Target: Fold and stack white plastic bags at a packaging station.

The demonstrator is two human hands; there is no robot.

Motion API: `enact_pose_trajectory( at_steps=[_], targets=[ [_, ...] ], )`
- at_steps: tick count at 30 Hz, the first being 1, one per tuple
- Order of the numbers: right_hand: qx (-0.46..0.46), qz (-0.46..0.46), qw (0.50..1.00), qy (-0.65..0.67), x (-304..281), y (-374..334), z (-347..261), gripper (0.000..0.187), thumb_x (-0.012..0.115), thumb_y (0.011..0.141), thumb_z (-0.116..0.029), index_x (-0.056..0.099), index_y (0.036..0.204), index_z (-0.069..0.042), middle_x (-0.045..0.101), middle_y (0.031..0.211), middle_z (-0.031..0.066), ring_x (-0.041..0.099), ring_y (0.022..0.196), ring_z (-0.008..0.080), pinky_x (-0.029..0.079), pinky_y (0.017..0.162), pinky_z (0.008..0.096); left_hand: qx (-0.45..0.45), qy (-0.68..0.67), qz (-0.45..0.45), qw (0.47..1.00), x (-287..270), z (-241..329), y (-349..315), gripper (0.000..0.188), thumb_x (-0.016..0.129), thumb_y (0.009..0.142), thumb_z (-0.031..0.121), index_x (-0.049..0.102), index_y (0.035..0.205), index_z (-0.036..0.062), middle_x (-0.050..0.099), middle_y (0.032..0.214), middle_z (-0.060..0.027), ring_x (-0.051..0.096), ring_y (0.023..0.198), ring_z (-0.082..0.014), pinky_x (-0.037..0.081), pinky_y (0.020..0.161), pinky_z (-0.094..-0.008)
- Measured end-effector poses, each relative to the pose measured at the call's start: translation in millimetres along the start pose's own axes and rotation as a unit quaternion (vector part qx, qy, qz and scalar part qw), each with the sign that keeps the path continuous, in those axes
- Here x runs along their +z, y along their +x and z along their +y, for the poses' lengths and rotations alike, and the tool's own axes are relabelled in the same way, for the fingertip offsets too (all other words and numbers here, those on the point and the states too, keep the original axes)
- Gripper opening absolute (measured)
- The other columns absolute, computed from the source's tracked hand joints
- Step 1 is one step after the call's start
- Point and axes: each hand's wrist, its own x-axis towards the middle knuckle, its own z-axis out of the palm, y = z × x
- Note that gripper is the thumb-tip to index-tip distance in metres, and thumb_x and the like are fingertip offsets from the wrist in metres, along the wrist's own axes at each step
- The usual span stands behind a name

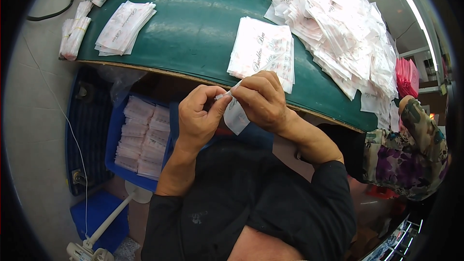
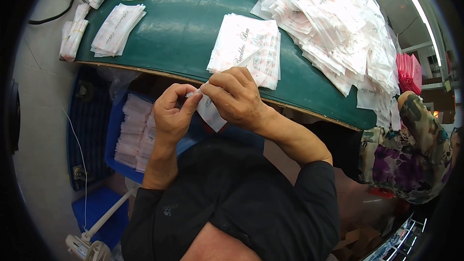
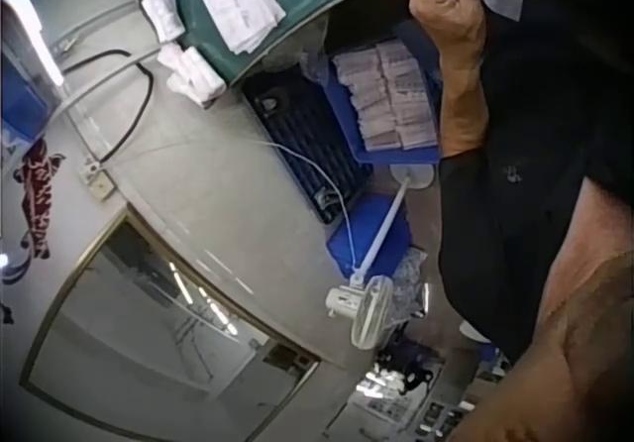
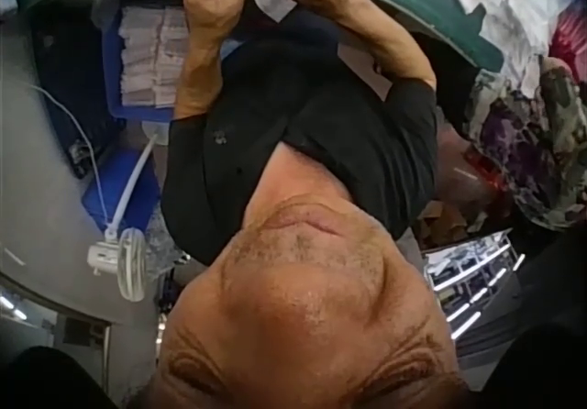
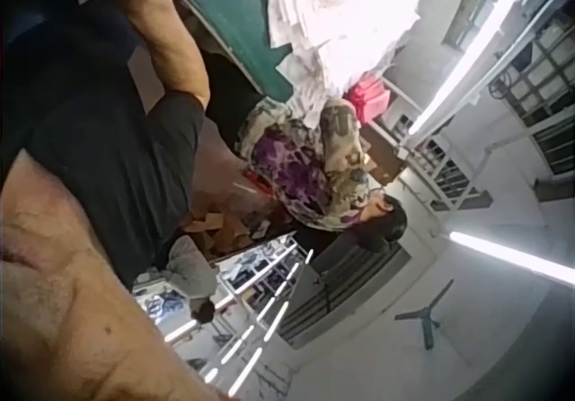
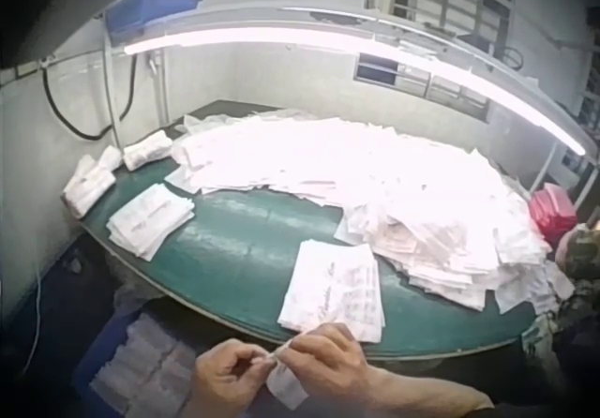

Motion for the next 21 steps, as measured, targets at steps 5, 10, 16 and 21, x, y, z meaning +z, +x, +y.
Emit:
enact_pose_trajectory(
  at_steps=[5, 10, 16, 21],
  targets=[
    [-0.002, 0.012, 1.0, 0.005, 0.6, -3.7, 2.6, 0.039, 0.082, 0.07, 0.005, 0.07, 0.105, -0.005, 0.063, 0.098, 0.0063, 0.064, 0.082, 0.024, 0.047, 0.072, 0.0366, -0.007, 0.001, 0.0, 1.0, 3.7, -0.6, 0.4, 0.013, 0.08, 0.093, 0.01, 0.072, 0.097, 0.0007, 0.069, 0.085, -0.0052, 0.06, 0.069, -0.0108, 0.048, 0.062, -0.0254],
    [0.004, 0.01, 1.0, 0.006, 0.6, -5.4, 3.1, 0.039, 0.082, 0.07, 0.005, 0.069, 0.105, -0.005, 0.063, 0.098, 0.0064, 0.064, 0.082, 0.0244, 0.048, 0.072, 0.0371, -0.015, 0.0, -0.002, 1.0, 5.7, -3.4, 0.6, 0.012, 0.08, 0.093, 0.01, 0.072, 0.096, 0.0006, 0.069, 0.085, -0.0051, 0.06, 0.069, -0.0108, 0.048, 0.062, -0.0254],
    [0.049, -0.022, 0.998, 0.02, 0.3, -5.8, 3.6, 0.033, 0.081, 0.072, 0.003, 0.067, 0.1, -0.007, 0.064, 0.099, 0.0062, 0.063, 0.086, 0.0256, 0.047, 0.077, 0.0381, -0.001, 0.02, -0.006, 1.0, 6.3, -5.3, 2.7, 0.013, 0.08, 0.092, 0.01, 0.072, 0.096, 0.0004, 0.068, 0.083, -0.0061, 0.06, 0.068, -0.0125, 0.048, 0.061, -0.0262],
    [0.098, -0.213, 0.972, 0.007, -8.9, -5.1, 12.4, 0.024, 0.08, 0.077, -0.004, 0.065, 0.095, -0.009, 0.066, 0.101, 0.0074, 0.063, 0.094, 0.0275, 0.047, 0.084, 0.0402, 0.055, 0.041, -0.025, 0.997, 3.6, -4.0, 6.3, 0.015, 0.082, 0.09, 0.009, 0.071, 0.095, 0.0008, 0.067, 0.083, -0.0068, 0.06, 0.067, -0.0149, 0.049, 0.06, -0.0282]
  ],
)
